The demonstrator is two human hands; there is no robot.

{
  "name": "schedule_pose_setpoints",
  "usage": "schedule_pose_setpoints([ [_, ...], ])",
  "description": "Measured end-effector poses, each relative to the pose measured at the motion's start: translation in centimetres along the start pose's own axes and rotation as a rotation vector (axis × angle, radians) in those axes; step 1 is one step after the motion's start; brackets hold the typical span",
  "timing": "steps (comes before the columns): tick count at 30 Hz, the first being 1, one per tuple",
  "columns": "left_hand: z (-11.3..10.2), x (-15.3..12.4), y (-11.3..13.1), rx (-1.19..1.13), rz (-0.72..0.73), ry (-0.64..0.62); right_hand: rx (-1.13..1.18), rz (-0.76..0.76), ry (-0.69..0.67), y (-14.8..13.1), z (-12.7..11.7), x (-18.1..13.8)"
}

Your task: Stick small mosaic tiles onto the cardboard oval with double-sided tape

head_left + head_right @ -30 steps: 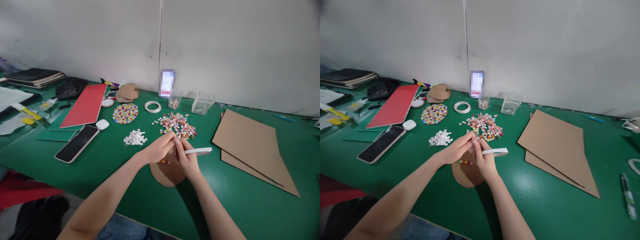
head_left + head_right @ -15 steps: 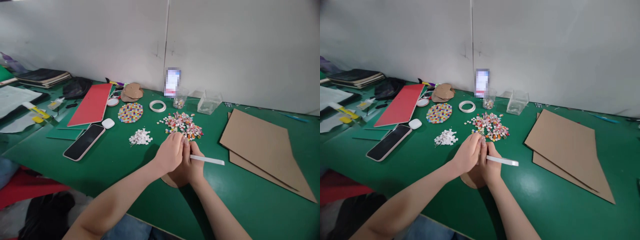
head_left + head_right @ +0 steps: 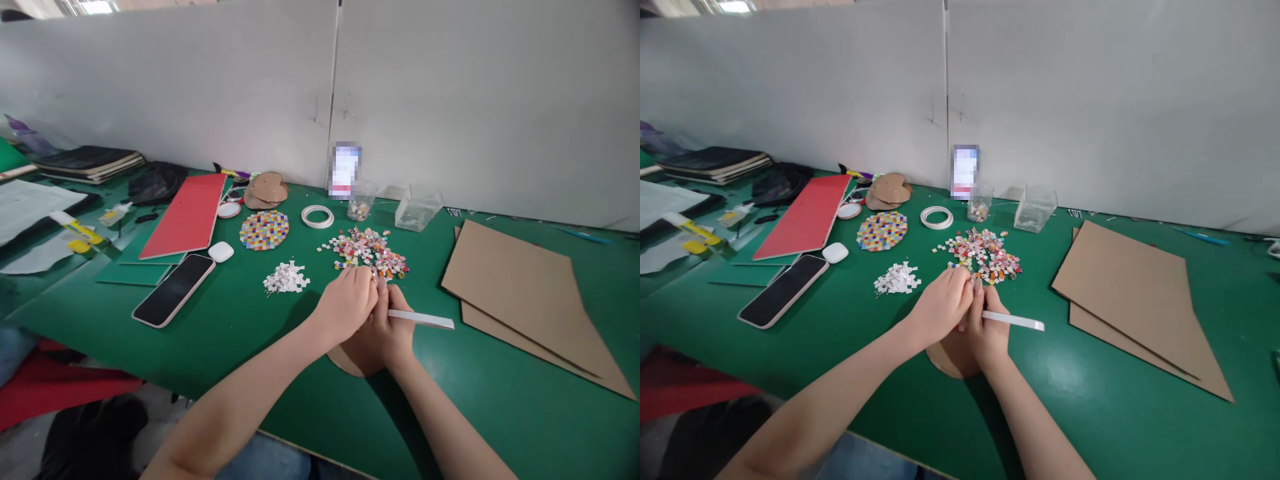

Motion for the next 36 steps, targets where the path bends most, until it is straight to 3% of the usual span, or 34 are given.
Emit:
schedule_pose_setpoints([
  [3,-2.0,-0.1,-1.7,-0.059,-0.030,-0.015,0.195,0.142,0.064,0.9,-0.3,0.5],
  [5,-3.9,-0.5,-4.3,-0.137,-0.143,0.041,0.298,0.225,0.115,1.3,-0.6,0.9],
  [8,-6.0,-1.0,-8.6,-0.287,-0.258,0.075,0.342,0.233,0.098,1.1,-0.5,1.1],
  [12,-6.3,-1.8,-12.3,-0.326,-0.360,0.041,0.340,0.219,0.015,0.9,0.0,1.0],
  [20,-5.9,-2.6,-11.8,-0.101,-0.320,-0.023,0.394,0.226,0.188,3.0,-2.1,2.4],
  [28,-6.9,-2.8,-12.6,0.085,-0.326,-0.032,0.315,0.261,-0.167,3.3,0.2,1.8],
  [36,-7.0,-2.6,-13.6,0.077,-0.259,-0.156,0.244,0.242,-0.152,3.3,0.3,0.7],
])
Point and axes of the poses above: each hand's wrist, its own x-axis towards the middle knuckle, its own z-axis out of the palm, y = z × x, the point moved 4 cm from there along x, towards the middle knuckle, and after that the axes turned 8 degrees about -y, right-handed, at the moved point
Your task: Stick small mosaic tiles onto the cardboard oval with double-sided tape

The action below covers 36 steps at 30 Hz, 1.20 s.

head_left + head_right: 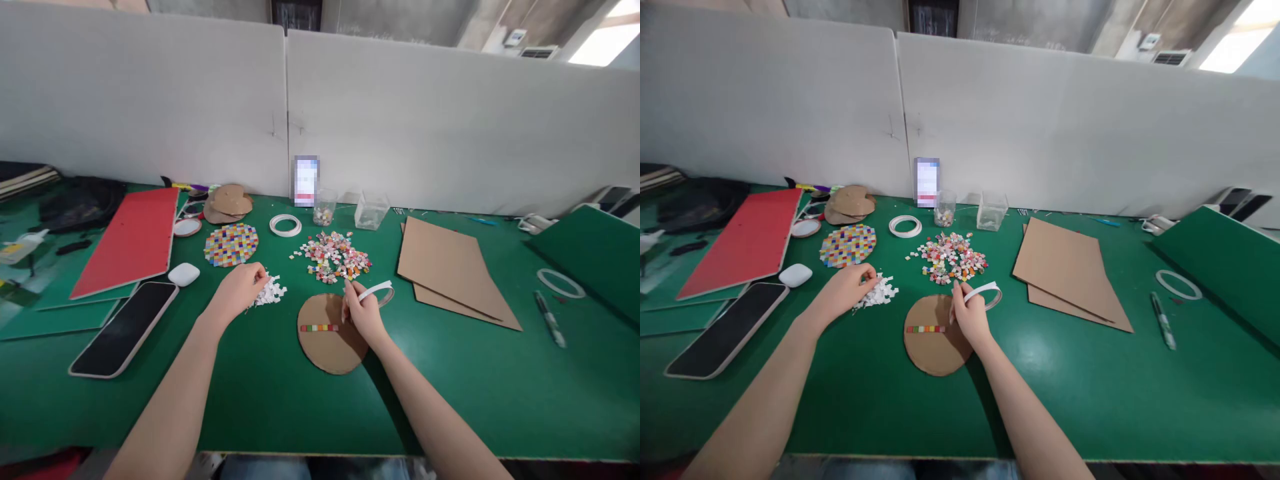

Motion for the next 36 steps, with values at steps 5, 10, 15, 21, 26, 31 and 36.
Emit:
schedule_pose_setpoints([
  [5,-0.2,0.0,0.2,0.028,0.122,0.066,0.048,-0.029,0.058,-0.5,-0.2,0.0],
  [10,-0.5,0.0,0.1,-0.051,0.134,0.124,0.088,-0.050,0.033,-1.0,-0.3,-0.1],
  [15,-0.4,0.2,-0.2,-0.121,0.121,0.098,0.116,-0.053,0.002,-0.8,0.1,-0.3],
  [21,0.0,0.0,-0.5,-0.183,0.120,0.068,0.123,-0.059,0.021,-0.6,0.3,-0.3],
  [26,-0.1,-0.1,-0.7,-0.177,0.099,0.108,0.116,-0.061,0.033,-0.8,0.6,-0.4],
  [31,-0.3,-0.3,-0.8,-0.122,0.069,0.171,0.098,-0.066,0.017,-0.7,0.9,-0.5],
  [36,-0.2,-0.1,-0.8,-0.086,0.093,0.162,0.089,-0.055,-0.002,-0.4,1.0,-0.4],
])
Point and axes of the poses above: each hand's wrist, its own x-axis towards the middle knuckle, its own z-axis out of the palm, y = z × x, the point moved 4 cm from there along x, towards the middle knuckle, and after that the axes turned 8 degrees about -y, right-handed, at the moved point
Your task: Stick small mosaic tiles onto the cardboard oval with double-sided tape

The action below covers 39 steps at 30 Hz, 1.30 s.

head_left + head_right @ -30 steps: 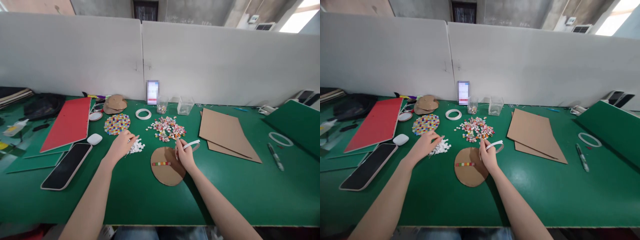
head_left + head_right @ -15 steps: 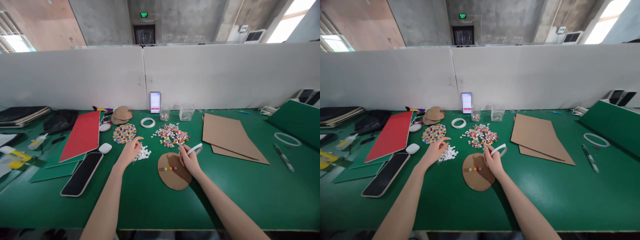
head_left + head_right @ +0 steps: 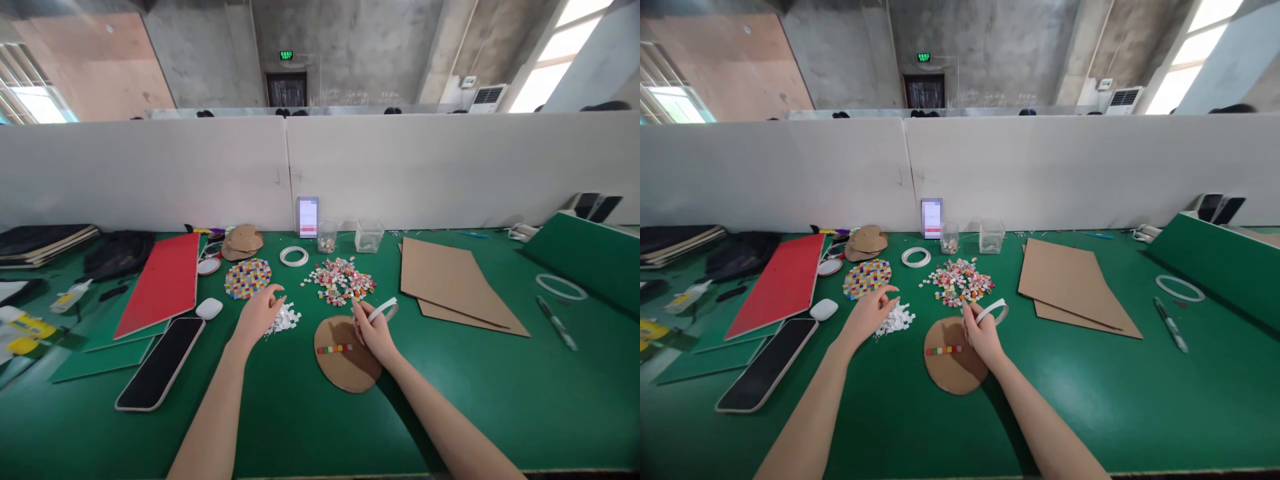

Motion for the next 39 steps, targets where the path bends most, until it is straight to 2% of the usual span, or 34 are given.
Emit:
schedule_pose_setpoints([
  [8,-0.3,0.0,0.2,0.002,-0.016,-0.030,-0.020,0.020,-0.056,-0.1,0.6,0.0],
  [18,0.0,-0.2,0.0,0.031,-0.011,-0.062,-0.091,0.069,-0.319,-2.9,3.9,0.3],
  [24,0.2,-0.1,-0.1,0.023,0.003,-0.096,-0.088,0.046,-0.323,-3.6,6.3,1.4],
  [28,0.4,-0.1,-0.1,0.000,0.003,-0.104,-0.055,0.059,-0.291,-2.7,6.0,1.0],
  [31,0.3,-0.3,1.2,-0.127,0.039,-0.092,-0.037,0.069,-0.274,-2.4,5.3,0.5],
  [34,0.8,-0.9,3.8,-0.323,0.083,-0.135,-0.013,0.067,-0.281,-2.6,5.2,0.1],
  [37,2.2,-1.9,6.6,-0.347,0.161,-0.217,0.012,0.063,-0.295,-2.8,5.7,-0.1],
  [39,3.3,-2.4,7.7,-0.357,0.181,-0.207,0.032,0.065,-0.302,-3.0,6.0,-0.3],
])
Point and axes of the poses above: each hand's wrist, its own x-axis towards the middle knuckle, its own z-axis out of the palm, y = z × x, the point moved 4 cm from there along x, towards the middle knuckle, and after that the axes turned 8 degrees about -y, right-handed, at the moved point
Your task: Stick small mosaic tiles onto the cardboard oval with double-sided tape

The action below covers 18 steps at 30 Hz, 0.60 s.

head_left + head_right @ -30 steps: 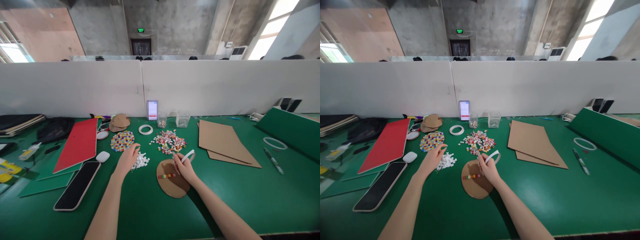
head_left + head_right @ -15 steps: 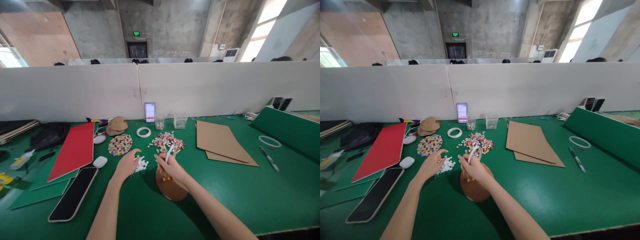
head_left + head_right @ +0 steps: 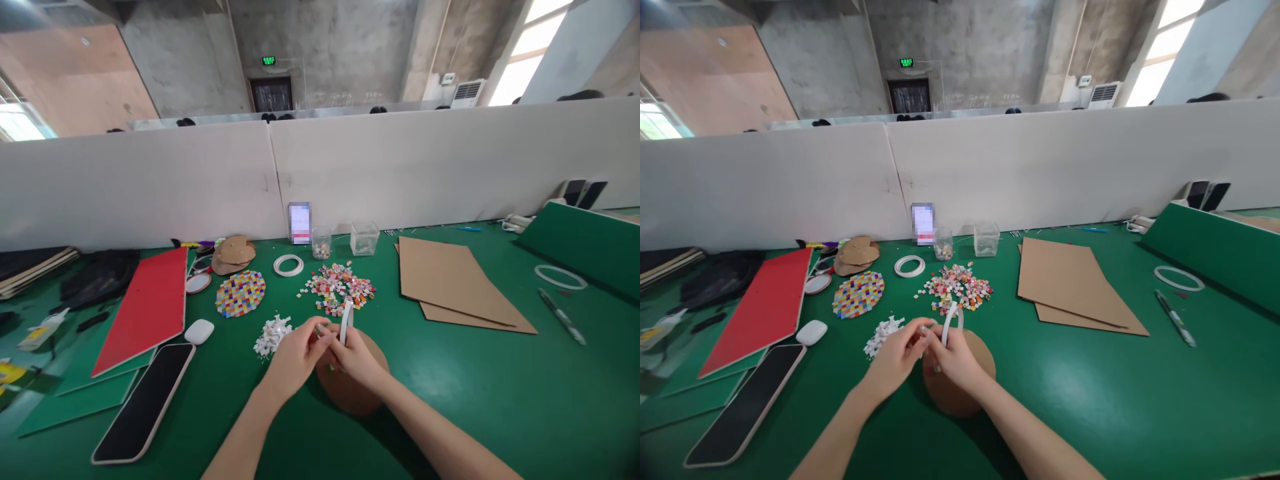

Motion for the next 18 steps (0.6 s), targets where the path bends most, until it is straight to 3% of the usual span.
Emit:
schedule_pose_setpoints([
  [5,1.2,-0.2,-0.1,-0.021,0.013,0.173,0.051,0.015,-0.030,-0.4,0.1,-0.1],
  [11,-0.1,-0.4,-0.3,0.089,0.022,0.312,0.209,0.054,-0.061,-0.7,-0.4,-0.1],
  [15,-1.2,-0.2,-1.0,-0.226,-0.103,0.418,0.105,0.022,-0.197,-1.8,-0.5,-0.6],
  [18,-1.3,0.2,-1.6,-0.429,-0.176,0.386,0.049,0.071,-0.370,-2.1,0.1,-1.2],
])
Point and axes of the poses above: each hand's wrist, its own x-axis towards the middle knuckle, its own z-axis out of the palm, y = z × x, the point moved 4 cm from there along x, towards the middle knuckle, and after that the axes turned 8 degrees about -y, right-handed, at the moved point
